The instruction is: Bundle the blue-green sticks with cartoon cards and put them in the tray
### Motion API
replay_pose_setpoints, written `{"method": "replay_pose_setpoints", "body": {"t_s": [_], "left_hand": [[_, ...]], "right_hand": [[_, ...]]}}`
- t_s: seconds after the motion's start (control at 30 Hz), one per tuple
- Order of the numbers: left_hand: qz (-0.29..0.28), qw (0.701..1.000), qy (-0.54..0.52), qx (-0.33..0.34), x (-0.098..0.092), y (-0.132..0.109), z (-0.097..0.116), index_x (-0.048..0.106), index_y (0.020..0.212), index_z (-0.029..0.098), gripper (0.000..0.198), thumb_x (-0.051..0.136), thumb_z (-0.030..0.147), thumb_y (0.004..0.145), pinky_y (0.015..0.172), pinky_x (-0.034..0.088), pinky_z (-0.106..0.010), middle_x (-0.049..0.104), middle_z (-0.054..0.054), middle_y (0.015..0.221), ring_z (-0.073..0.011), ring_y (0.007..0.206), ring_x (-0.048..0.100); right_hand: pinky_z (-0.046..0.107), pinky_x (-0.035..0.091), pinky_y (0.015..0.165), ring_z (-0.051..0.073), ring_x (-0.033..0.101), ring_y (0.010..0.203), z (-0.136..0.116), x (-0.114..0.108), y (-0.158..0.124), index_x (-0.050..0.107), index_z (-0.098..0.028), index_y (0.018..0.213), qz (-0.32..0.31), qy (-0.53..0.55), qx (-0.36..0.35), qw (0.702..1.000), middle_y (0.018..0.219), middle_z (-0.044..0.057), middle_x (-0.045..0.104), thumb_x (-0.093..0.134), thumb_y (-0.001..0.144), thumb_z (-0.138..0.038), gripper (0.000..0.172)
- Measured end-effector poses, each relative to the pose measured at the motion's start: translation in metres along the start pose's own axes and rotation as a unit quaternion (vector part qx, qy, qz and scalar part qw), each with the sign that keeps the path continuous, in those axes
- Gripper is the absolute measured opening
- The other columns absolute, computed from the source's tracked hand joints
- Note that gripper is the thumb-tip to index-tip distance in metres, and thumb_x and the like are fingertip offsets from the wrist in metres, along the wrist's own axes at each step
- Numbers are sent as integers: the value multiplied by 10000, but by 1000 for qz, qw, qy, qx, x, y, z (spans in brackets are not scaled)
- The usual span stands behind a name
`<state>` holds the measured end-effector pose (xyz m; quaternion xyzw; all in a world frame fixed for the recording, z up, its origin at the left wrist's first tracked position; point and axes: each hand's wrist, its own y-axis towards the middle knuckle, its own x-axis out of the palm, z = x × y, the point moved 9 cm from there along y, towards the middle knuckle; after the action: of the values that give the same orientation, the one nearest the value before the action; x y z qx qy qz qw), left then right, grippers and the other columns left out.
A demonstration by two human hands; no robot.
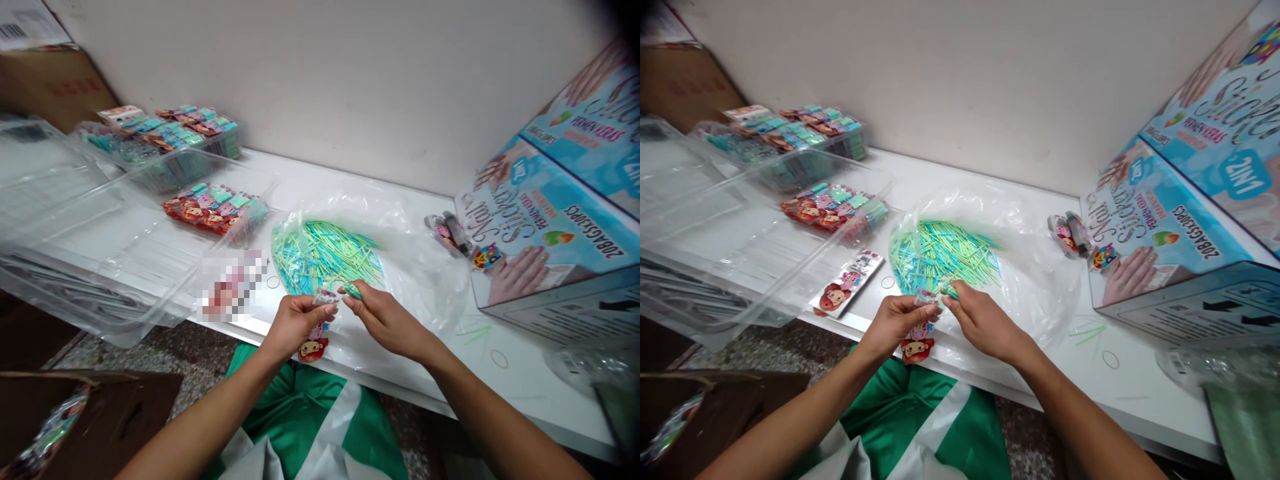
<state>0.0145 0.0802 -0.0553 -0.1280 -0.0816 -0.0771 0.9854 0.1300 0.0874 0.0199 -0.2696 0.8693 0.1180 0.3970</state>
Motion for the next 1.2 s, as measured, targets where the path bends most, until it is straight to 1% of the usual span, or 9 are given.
{"method": "replay_pose_setpoints", "body": {"t_s": [0.13,0.3,0.37,0.43,0.57,0.7,0.93,1.07,1.2], "left_hand": [[2,999,34,33,0,-2,7,716,734,112,224,703,334,706,623,434,-232,684,-42,683,-134,649,586],[-3,990,122,65,3,-10,15,713,850,148,247,618,364,778,546,404,-222,651,-12,688,-111,570,538],[-7,985,153,82,3,-12,17,711,863,148,255,599,366,792,572,413,-228,658,-24,728,-128,620,559],[-9,980,173,95,4,-13,19,707,849,143,257,589,367,799,620,427,-237,663,-36,761,-150,692,580],[-40,983,154,93,9,-15,19,689,882,136,270,563,366,818,689,450,-258,669,-50,798,-173,763,600],[-66,985,126,97,14,-15,17,709,846,126,262,579,350,810,705,448,-267,682,-60,799,-177,768,603],[1,988,127,90,2,-11,13,704,728,127,201,640,315,756,650,429,-251,681,-38,702,-156,673,584],[19,976,181,118,1,-15,18,705,773,161,198,608,332,784,677,435,-255,692,-40,751,-178,739,610],[31,942,288,170,4,-22,33,690,755,187,222,561,356,820,688,427,-273,686,-41,740,-185,743,612]], "right_hand": [[316,428,807,186,572,920,-3,-1,-1,467,-211,1108,-72,17,-8,997,1002,59,600,309,957,-396,286],[377,365,953,237,481,1164,-5,0,-1,433,-202,1244,-130,9,-14,991,1250,105,532,320,945,-429,392],[362,395,897,229,527,1082,-9,3,-1,477,-192,1179,-148,1,-25,989,1180,104,569,330,943,-421,360],[315,426,751,196,576,865,-10,4,-1,517,-183,1036,-151,-25,-26,988,967,80,617,334,941,-409,306],[262,348,579,144,492,626,-7,1,1,453,-189,856,-112,-87,-9,990,734,20,542,337,941,-373,233],[254,346,587,137,488,631,-9,3,2,426,-195,845,-107,-81,-12,991,742,12,533,341,942,-348,201],[297,419,755,183,581,868,-22,-3,1,509,-205,1066,-136,-29,-43,989,987,59,622,325,953,-368,271],[337,423,845,226,570,1034,-20,-2,-2,431,-203,1261,-155,-21,-30,987,1180,102,586,333,946,-397,382],[338,439,807,243,602,992,-19,7,-5,413,-180,1298,-199,-33,-28,979,1109,119,629,332,946,-395,420]]}}
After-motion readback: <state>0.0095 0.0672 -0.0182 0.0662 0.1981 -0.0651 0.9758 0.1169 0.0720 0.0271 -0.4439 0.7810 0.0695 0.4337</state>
